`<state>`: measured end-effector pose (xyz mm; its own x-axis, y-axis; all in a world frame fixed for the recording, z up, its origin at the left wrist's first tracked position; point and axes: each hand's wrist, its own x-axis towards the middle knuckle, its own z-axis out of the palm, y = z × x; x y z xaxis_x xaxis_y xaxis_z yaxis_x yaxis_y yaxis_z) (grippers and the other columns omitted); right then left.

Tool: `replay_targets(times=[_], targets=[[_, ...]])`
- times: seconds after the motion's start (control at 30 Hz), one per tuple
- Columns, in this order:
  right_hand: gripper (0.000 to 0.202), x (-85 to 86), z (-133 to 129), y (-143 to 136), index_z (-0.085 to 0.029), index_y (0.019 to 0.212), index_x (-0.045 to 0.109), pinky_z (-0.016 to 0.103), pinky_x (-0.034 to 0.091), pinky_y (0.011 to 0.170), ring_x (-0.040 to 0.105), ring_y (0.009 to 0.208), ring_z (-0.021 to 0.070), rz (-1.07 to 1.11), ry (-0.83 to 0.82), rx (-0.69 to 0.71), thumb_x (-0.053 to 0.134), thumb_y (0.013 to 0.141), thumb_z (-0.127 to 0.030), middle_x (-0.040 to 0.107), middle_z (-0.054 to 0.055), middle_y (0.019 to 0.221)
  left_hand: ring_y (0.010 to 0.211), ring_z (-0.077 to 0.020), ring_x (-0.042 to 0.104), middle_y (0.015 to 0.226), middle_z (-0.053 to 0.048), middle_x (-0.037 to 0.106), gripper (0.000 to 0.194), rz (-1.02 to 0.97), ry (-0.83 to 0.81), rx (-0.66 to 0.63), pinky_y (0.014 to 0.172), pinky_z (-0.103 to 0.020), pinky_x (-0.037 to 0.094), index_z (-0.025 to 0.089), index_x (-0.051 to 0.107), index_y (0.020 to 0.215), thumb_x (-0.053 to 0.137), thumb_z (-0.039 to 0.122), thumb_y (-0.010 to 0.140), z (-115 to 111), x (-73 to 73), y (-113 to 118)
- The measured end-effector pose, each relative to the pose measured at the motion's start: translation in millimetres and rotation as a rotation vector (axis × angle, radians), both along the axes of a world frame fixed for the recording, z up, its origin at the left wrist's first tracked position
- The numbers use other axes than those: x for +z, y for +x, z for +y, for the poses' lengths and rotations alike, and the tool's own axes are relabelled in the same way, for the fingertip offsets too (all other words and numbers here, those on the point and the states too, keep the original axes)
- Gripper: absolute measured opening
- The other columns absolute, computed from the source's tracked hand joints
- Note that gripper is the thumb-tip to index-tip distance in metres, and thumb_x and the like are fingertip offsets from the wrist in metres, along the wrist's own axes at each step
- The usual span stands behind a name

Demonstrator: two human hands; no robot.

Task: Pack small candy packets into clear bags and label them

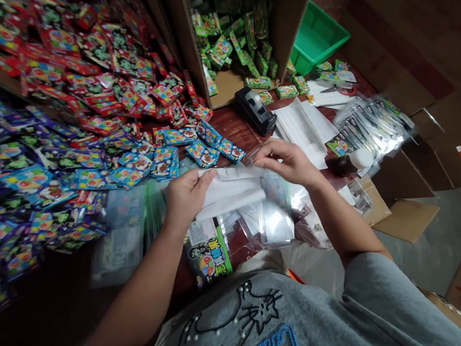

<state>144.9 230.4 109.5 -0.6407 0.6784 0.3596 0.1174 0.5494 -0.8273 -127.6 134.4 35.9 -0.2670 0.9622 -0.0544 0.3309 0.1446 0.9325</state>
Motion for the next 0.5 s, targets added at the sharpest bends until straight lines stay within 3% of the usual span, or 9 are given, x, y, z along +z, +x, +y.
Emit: replay_targets(times=[0.1,0.2,0.33,0.5], targets=[[0.036,5.7,-7.3,8.8,-0.021,0.091,0.073,0.030,0.053,0.078,0.064,0.078,0.0138,0.145,-0.108,-0.188,0.080,0.097,-0.056,0.067,0.002,0.086,0.111,-0.0261,0.075,0.122,-0.012,0.082,0.049,0.178,0.095,0.001,0.097,-0.037,0.059,0.020,0.074,0.128,0.072,0.055,0.093,-8.0,-2.2,-19.5],[0.037,9.2,-17.4,12.3,-0.023,0.090,0.070,0.027,0.049,0.065,0.056,0.067,0.0114,0.158,-0.214,-0.210,0.085,0.092,-0.057,0.063,-0.001,0.080,0.119,-0.0303,0.071,0.124,-0.012,0.082,0.035,0.437,0.089,-0.075,0.112,-0.049,0.051,0.023,0.077,0.118,0.061,0.049,0.100,-39.1,-1.6,-41.5],[0.035,10.3,-39.4,-11.9,-0.024,0.099,0.068,0.027,0.051,0.067,0.058,0.073,0.0123,0.104,-0.339,-0.016,0.083,0.094,-0.055,0.062,-0.001,0.084,0.107,-0.0278,0.072,0.103,-0.007,0.083,0.031,0.448,-0.019,-0.287,0.107,-0.046,0.053,0.027,0.081,0.100,0.055,0.045,0.102,-85.5,3.9,-53.0],[0.050,-2.0,-67.7,-71.7,-0.021,0.143,0.051,0.024,0.050,0.072,0.063,0.086,0.0120,0.017,-0.476,0.385,0.074,0.101,-0.036,0.064,-0.001,0.098,0.113,-0.0244,0.074,0.121,-0.007,0.081,0.033,0.238,-0.033,-0.354,0.107,-0.041,0.056,0.028,0.084,0.107,0.059,0.048,0.101,-114.5,15.5,-52.6]])
